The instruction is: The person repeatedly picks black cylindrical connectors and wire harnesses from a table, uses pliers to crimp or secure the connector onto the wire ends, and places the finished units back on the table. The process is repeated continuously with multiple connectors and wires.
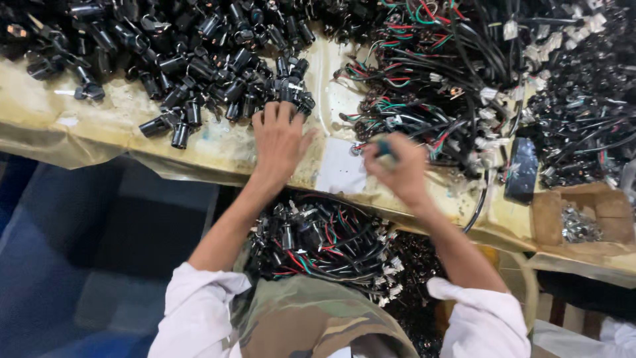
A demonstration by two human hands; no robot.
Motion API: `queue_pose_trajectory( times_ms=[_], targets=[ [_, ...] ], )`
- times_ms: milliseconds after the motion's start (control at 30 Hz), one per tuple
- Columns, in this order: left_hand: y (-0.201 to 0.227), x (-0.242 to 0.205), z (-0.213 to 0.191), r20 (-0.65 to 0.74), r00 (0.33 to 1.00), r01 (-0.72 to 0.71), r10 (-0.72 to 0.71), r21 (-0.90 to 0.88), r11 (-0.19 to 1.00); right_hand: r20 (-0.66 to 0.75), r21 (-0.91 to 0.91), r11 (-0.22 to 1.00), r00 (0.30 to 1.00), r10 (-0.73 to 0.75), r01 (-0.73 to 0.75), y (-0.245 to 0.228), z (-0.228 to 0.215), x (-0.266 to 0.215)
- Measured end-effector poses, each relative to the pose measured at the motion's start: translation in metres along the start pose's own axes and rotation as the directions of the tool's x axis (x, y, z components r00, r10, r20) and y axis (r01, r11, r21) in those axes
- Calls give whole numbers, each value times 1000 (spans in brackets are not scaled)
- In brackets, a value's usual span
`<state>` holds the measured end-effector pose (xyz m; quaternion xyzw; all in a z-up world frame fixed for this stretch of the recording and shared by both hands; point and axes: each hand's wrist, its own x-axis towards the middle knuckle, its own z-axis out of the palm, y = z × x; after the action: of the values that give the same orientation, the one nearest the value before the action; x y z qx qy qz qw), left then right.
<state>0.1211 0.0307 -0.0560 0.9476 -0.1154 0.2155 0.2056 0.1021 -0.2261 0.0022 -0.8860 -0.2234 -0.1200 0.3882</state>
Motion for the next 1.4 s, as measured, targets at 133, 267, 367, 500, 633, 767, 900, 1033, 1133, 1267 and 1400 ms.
queue_pose_trajectory(
  times_ms=[133, 267, 367, 500, 633, 767, 900, 1033, 1133, 1267, 1400],
  targets=[
    [-12, 15, 27, -53, 998, 4, 13, 304, 953, 157, -149, 965, 959, 237, -214, 1, 57, -27],
    [-18, 19, 24, -9, 1000, -5, 7, 190, 982, 212, -121, 969, 948, 238, -216, 1, 69, -39],
    [-12, 24, 17, -3, 1000, 25, -25, 126, 992, 169, -139, 982, 975, 147, -124, 0, 59, -45],
    [-10, 27, 7, -209, 975, 57, -78, -108, 993, 245, -274, 951, 946, 213, -143, 10, 52, -45],
    [-8, 13, 0, -124, 973, 42, -195, -735, 677, 215, -201, 955, 941, 261, -218, 20, 55, -46],
    [12, -7, -4, 253, 953, 263, -168, -964, 40, 178, -291, 944, 961, 213, -156, 25, 51, -46],
    [24, -30, -14, 157, 983, 179, -99, -943, 279, 209, -350, 929, 957, 201, -119, 29, 57, -56],
    [32, -38, -28, 104, 994, 111, -40, -929, 353, 123, -309, 940, 974, 192, -146, 29, 62, -58],
    [43, -45, -40, 307, 951, 306, -23, -952, -21, 95, -124, 977, 978, 188, -176, 16, 41, -45],
    [55, -53, -55, 610, 787, 612, 97, -750, -249, -84, 495, 862, 981, 174, -111, -16, -32, -21],
    [68, -62, -55, 469, 856, 361, 217, -844, 397, -5, 565, 772, 936, -352, 293, -51, -69, -23]
  ],
)
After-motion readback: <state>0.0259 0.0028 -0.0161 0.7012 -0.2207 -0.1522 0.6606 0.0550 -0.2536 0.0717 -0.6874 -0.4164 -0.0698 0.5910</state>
